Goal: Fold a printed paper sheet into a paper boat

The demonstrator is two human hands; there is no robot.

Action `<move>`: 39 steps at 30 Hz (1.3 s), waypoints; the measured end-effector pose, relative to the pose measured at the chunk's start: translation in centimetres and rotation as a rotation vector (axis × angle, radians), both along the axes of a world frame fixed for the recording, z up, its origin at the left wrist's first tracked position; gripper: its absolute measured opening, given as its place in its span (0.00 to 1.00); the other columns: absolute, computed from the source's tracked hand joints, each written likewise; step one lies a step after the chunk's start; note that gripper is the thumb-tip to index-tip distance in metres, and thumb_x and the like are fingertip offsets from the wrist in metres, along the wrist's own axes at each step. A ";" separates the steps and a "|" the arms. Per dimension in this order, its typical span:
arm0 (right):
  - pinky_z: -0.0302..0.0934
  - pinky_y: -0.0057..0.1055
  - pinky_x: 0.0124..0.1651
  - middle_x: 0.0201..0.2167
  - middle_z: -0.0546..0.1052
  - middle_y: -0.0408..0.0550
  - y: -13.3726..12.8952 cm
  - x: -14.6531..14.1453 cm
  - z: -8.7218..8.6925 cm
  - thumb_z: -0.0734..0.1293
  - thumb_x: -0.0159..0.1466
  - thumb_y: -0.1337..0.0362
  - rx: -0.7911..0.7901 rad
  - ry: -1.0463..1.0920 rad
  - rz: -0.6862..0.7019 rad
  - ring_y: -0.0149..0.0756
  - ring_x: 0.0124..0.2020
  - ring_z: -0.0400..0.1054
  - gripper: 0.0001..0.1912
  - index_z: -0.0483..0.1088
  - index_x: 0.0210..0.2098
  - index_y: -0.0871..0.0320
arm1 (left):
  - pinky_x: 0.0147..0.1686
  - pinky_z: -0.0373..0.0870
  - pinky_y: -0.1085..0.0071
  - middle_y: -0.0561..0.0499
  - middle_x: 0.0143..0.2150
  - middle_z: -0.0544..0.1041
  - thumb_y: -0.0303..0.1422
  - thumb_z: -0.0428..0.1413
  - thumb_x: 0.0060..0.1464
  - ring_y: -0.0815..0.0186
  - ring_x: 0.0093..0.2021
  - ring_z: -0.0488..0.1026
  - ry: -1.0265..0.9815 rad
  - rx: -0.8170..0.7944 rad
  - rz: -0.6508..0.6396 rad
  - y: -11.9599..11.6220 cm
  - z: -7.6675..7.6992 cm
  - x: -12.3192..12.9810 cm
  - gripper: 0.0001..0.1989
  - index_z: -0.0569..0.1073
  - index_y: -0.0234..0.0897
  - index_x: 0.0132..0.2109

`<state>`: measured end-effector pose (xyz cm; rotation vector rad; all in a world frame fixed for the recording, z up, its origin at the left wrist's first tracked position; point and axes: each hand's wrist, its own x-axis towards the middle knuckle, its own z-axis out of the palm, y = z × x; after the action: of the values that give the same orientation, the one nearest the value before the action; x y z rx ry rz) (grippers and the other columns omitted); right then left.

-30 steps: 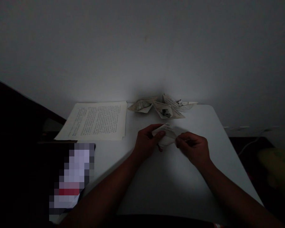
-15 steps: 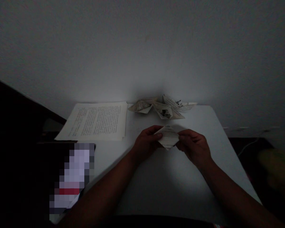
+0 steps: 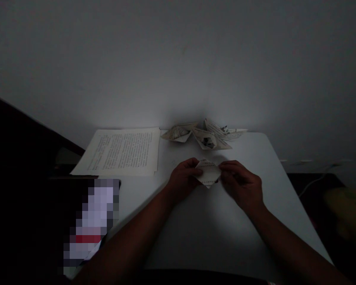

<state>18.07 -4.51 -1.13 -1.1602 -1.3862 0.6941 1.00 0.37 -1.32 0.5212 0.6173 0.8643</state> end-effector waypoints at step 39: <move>0.61 0.41 0.42 0.32 0.80 0.47 0.9 1.2 -1.4 0.69 0.60 0.63 0.103 -0.755 -0.065 0.40 0.35 0.71 0.04 0.77 0.32 0.55 | 0.44 0.64 0.61 0.45 0.45 0.72 0.31 0.49 0.61 0.59 0.45 0.66 1.648 1.430 -0.013 -0.6 -0.8 0.2 0.08 0.72 0.35 0.40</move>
<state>19.24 -3.57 -2.50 -1.4478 -1.9628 0.1152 1.17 -0.23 -2.12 2.6548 1.3789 0.5743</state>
